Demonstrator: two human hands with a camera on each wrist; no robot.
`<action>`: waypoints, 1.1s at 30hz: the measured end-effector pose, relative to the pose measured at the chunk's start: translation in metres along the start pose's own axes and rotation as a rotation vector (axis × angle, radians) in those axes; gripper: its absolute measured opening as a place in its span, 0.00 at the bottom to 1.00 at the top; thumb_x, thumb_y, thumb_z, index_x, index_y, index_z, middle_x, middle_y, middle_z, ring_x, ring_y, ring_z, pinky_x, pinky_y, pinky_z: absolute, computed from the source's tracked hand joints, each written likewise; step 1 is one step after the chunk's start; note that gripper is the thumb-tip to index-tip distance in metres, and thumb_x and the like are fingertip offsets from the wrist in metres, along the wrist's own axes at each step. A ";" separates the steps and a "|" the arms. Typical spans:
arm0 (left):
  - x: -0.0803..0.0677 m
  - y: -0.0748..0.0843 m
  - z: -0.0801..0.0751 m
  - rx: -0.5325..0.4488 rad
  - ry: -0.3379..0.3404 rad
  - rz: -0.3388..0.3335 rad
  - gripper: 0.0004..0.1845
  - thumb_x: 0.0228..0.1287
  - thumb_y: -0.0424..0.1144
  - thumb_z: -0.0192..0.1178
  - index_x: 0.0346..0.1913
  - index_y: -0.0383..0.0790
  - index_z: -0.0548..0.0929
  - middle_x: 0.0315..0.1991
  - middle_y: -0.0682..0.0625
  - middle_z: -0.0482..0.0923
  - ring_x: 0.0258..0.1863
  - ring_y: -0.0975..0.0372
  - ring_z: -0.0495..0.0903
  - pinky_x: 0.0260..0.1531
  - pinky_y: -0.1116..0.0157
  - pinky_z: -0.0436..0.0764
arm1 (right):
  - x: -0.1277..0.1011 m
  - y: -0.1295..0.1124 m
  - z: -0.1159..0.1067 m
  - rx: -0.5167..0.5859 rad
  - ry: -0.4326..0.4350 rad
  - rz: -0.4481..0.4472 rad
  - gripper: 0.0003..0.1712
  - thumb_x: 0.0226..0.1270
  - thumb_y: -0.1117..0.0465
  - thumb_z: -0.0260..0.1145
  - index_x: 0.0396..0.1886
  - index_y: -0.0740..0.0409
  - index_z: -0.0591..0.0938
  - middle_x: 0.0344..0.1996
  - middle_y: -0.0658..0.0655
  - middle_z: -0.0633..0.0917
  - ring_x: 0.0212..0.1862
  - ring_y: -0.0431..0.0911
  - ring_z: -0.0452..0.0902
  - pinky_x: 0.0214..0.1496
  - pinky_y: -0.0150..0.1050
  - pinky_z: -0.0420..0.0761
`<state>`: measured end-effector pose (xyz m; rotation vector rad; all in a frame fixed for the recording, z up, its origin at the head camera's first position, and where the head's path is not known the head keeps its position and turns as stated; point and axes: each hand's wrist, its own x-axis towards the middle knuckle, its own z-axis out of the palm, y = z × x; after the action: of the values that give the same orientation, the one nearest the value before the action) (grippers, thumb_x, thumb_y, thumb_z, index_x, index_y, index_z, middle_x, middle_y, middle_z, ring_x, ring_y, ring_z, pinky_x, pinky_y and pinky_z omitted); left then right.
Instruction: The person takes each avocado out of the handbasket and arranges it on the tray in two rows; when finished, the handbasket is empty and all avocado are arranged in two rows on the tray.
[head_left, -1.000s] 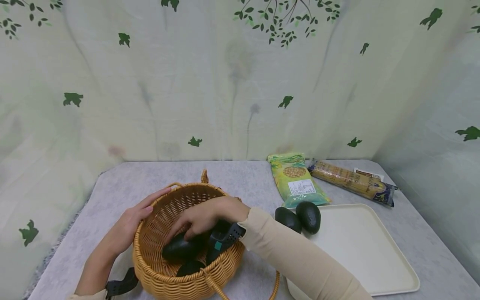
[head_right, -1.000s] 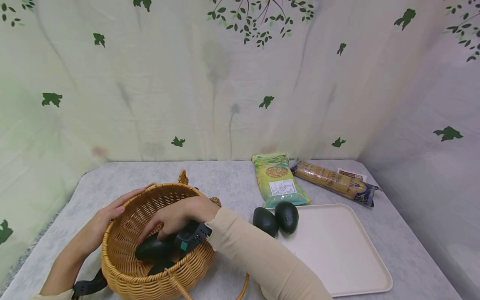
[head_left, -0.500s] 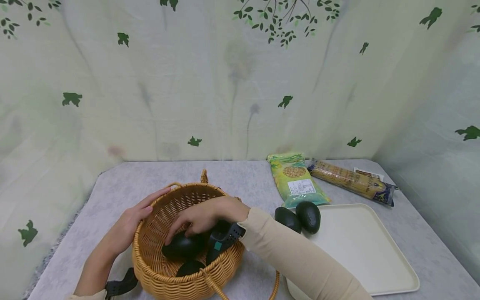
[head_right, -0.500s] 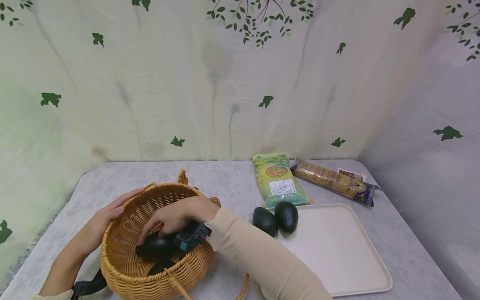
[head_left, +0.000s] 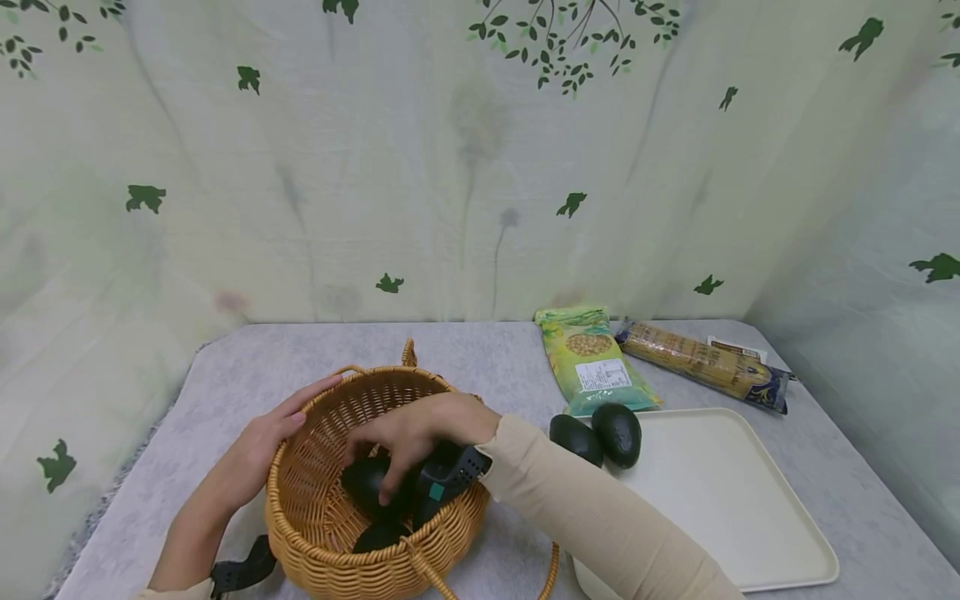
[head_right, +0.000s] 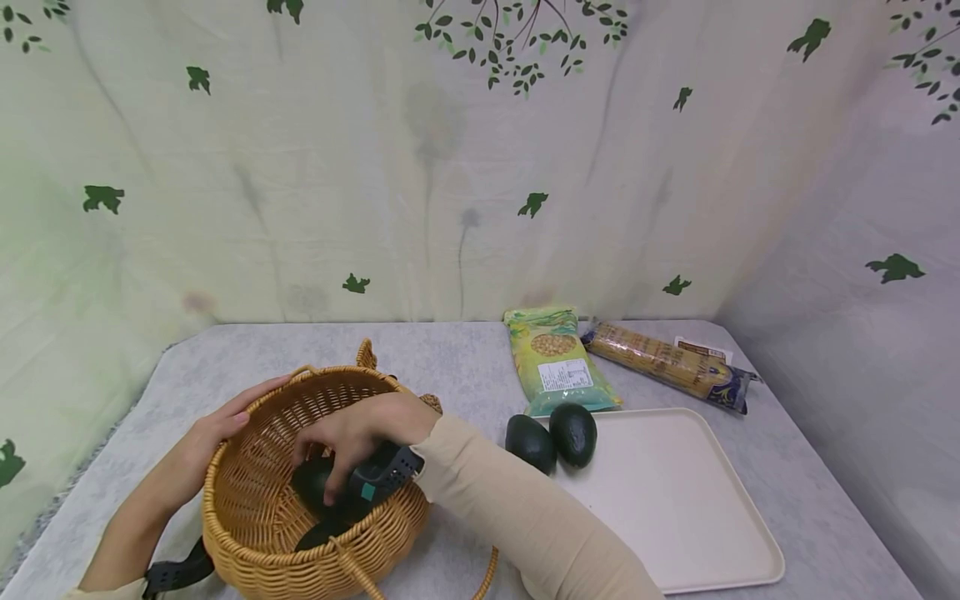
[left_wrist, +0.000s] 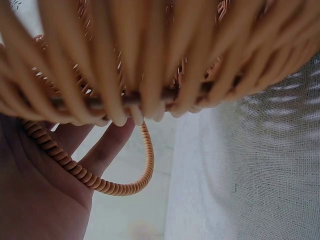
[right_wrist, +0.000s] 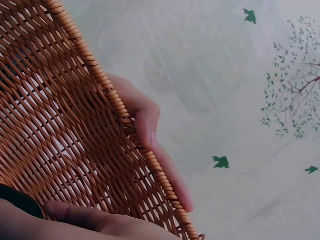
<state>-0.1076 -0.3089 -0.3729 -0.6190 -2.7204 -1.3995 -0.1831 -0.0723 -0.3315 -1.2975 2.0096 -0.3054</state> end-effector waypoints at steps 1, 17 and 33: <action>0.000 0.000 0.000 -0.002 0.000 0.000 0.26 0.85 0.41 0.34 0.80 0.56 0.64 0.75 0.66 0.66 0.63 0.70 0.76 0.47 0.63 0.83 | 0.000 0.000 0.000 -0.001 -0.006 0.001 0.41 0.65 0.54 0.77 0.75 0.38 0.69 0.72 0.40 0.71 0.71 0.33 0.65 0.70 0.29 0.65; 0.000 0.000 0.001 0.023 0.007 0.013 0.26 0.86 0.40 0.34 0.80 0.57 0.64 0.76 0.63 0.66 0.65 0.76 0.70 0.51 0.66 0.80 | 0.000 0.001 -0.001 -0.036 -0.029 0.038 0.48 0.59 0.52 0.81 0.78 0.43 0.68 0.67 0.41 0.74 0.63 0.32 0.69 0.63 0.27 0.69; 0.000 0.001 0.000 -0.015 -0.006 0.018 0.26 0.86 0.40 0.33 0.80 0.56 0.64 0.76 0.62 0.65 0.66 0.76 0.71 0.52 0.66 0.80 | -0.002 -0.001 -0.004 -0.040 0.007 -0.054 0.48 0.59 0.48 0.79 0.77 0.49 0.69 0.68 0.44 0.74 0.64 0.33 0.70 0.63 0.26 0.70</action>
<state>-0.1068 -0.3084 -0.3724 -0.6485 -2.7038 -1.4180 -0.1844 -0.0720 -0.3276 -1.3792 1.9981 -0.2971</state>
